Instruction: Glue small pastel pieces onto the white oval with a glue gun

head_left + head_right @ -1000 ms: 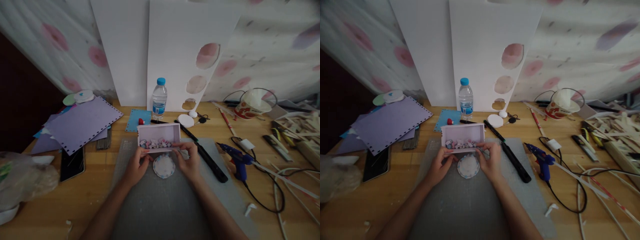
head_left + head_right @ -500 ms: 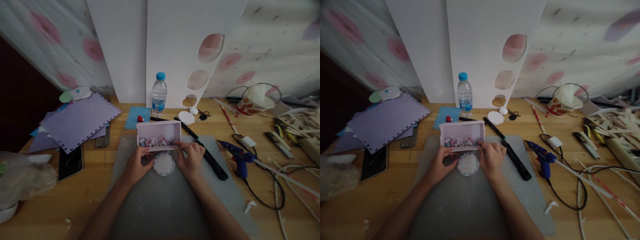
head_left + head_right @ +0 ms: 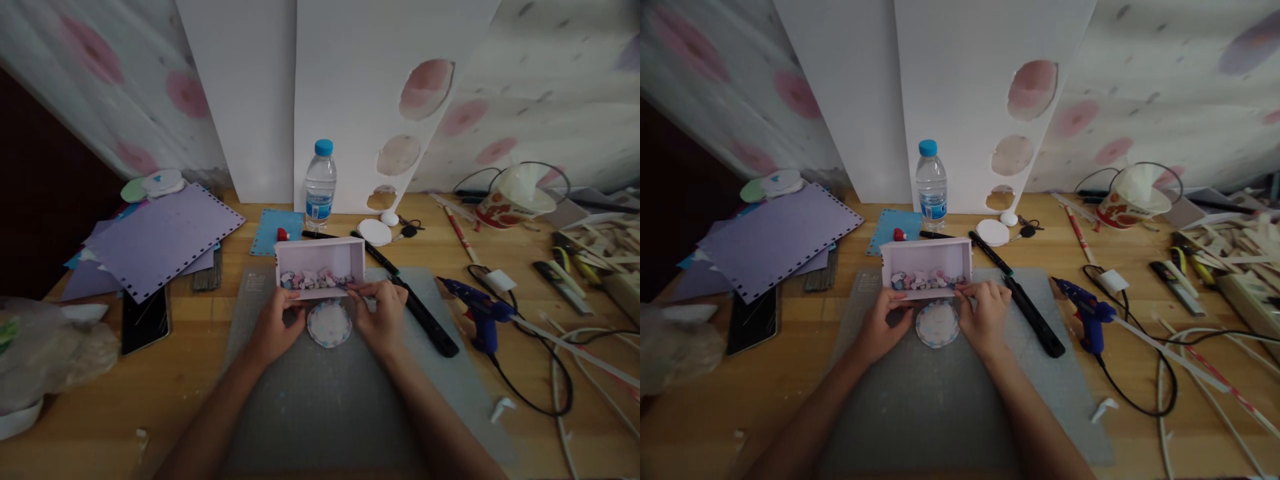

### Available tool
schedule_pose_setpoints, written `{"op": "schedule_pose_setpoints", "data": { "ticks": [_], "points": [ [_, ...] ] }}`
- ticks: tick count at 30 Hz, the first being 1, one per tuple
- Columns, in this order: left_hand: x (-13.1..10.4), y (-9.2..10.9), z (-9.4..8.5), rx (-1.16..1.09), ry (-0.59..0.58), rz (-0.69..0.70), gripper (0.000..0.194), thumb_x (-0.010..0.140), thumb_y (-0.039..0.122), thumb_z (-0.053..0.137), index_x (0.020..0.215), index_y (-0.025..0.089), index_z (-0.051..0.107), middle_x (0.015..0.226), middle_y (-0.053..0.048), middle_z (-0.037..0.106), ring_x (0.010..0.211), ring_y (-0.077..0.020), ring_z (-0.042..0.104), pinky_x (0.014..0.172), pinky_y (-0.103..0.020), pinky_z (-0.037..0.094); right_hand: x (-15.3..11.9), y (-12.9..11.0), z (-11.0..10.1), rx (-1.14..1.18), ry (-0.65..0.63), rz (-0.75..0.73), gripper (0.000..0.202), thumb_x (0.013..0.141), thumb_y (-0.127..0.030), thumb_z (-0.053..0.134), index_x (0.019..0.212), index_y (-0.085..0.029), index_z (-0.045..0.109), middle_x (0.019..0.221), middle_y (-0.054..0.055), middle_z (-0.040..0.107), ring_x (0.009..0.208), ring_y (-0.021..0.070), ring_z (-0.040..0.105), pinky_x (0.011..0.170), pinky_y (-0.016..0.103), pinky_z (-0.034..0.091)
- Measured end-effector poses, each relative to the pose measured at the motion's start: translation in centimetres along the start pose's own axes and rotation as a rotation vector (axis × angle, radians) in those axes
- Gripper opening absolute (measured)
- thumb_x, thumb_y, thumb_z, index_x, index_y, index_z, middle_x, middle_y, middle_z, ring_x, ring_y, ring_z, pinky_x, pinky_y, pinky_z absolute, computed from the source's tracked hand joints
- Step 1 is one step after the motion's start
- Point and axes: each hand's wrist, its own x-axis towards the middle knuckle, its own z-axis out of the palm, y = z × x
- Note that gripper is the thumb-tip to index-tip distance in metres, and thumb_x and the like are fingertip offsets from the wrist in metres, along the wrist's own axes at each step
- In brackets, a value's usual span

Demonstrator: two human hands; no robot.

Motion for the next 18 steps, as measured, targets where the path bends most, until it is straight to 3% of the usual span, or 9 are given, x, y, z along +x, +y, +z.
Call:
{"op": "schedule_pose_setpoints", "data": {
  "ticks": [6, 18],
  "points": [
    [0.10, 0.21, -0.03, 0.013, 0.000, -0.002, 0.026, 0.080, 0.014, 0.056, 0.101, 0.021, 0.043, 0.092, -0.006, 0.075, 0.088, -0.0191, 0.072, 0.082, -0.035, 0.053, 0.01, -0.02, 0.11, -0.023, 0.001, -0.018, 0.019, 0.081, -0.014, 0.064, 0.077, -0.024, 0.048, 0.080, -0.002, 0.072, 0.073, 0.0203, 0.062, 0.076, 0.039, 0.034],
    [0.07, 0.04, 0.19, 0.008, 0.003, 0.027, 0.027, 0.080, 0.013, 0.055, 0.102, 0.021, 0.042, 0.092, -0.007, 0.074, 0.087, -0.0195, 0.072, 0.082, -0.036, 0.053, 0.00, -0.93, 0.48, 0.003, -0.056, 0.130, 0.011, 0.085, -0.021, 0.061, 0.078, -0.024, 0.053, 0.078, -0.002, 0.070, 0.067, 0.0183, 0.057, 0.069, 0.035, 0.033]
  ]
}}
